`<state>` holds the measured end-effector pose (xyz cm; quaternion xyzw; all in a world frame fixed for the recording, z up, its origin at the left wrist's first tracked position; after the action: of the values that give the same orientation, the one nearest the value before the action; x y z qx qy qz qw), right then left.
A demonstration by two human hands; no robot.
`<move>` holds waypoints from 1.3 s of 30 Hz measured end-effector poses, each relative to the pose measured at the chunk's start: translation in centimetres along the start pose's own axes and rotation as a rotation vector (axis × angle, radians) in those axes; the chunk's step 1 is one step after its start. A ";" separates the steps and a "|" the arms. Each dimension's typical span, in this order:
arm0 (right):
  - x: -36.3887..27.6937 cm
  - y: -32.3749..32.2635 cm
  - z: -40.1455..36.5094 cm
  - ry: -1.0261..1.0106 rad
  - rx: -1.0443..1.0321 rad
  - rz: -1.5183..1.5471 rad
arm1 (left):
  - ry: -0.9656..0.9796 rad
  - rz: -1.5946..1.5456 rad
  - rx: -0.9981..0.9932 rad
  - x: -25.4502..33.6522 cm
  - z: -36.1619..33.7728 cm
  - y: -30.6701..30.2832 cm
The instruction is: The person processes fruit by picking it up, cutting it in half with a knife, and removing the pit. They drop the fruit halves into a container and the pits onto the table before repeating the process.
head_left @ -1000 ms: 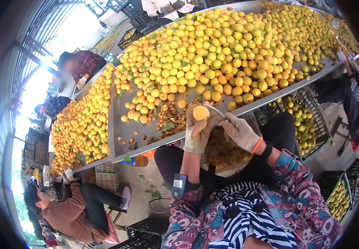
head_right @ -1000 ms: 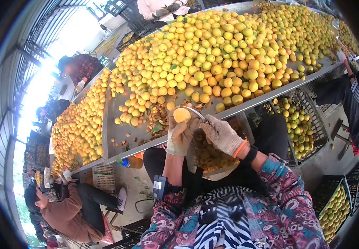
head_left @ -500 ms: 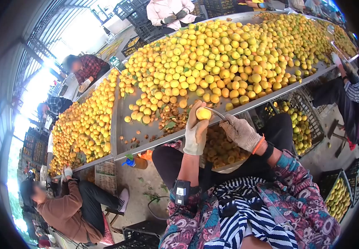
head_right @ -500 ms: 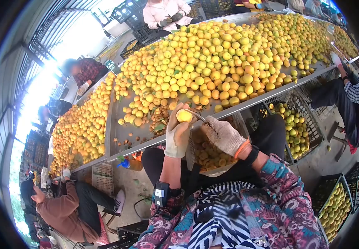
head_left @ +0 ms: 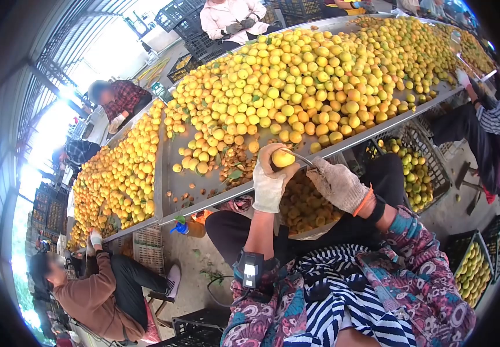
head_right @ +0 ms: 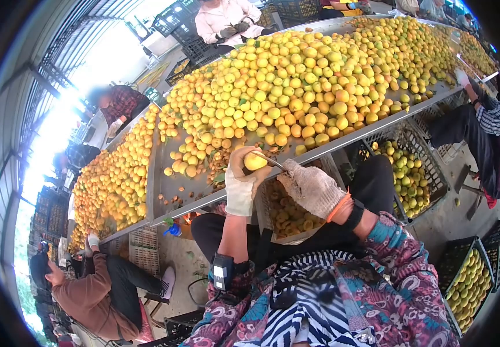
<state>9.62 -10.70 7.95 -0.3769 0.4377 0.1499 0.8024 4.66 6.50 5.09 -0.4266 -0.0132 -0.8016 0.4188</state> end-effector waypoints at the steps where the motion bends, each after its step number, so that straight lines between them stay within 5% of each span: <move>1: 0.0 -0.1 0.0 -0.021 0.006 -0.001 | 0.001 0.007 -0.009 0.1 0.1 0.0; 17: -0.6 -0.3 -0.2 -0.026 0.015 0.000 | 0.047 0.083 -0.074 1.1 0.5 -0.1; 30: 0.4 -2.2 1.6 0.052 -0.321 -0.195 | 0.156 0.329 -0.253 2.1 0.9 -0.6; 39: 1.9 0.2 0.3 0.072 -0.157 0.091 | -0.047 -0.073 -0.194 -0.3 0.1 1.1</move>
<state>10.82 -10.53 6.40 -0.4237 0.4699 0.2063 0.7464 5.58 6.00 4.62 -0.4829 0.0393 -0.8036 0.3456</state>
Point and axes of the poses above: each hand's wrist, its own z-axis towards the middle knuckle, its own y-axis out of the palm, x = y × z, the point moved 4 cm from there along z, towards the middle knuckle, and after that the axes turned 12 degrees about z, right-handed, at the moved point
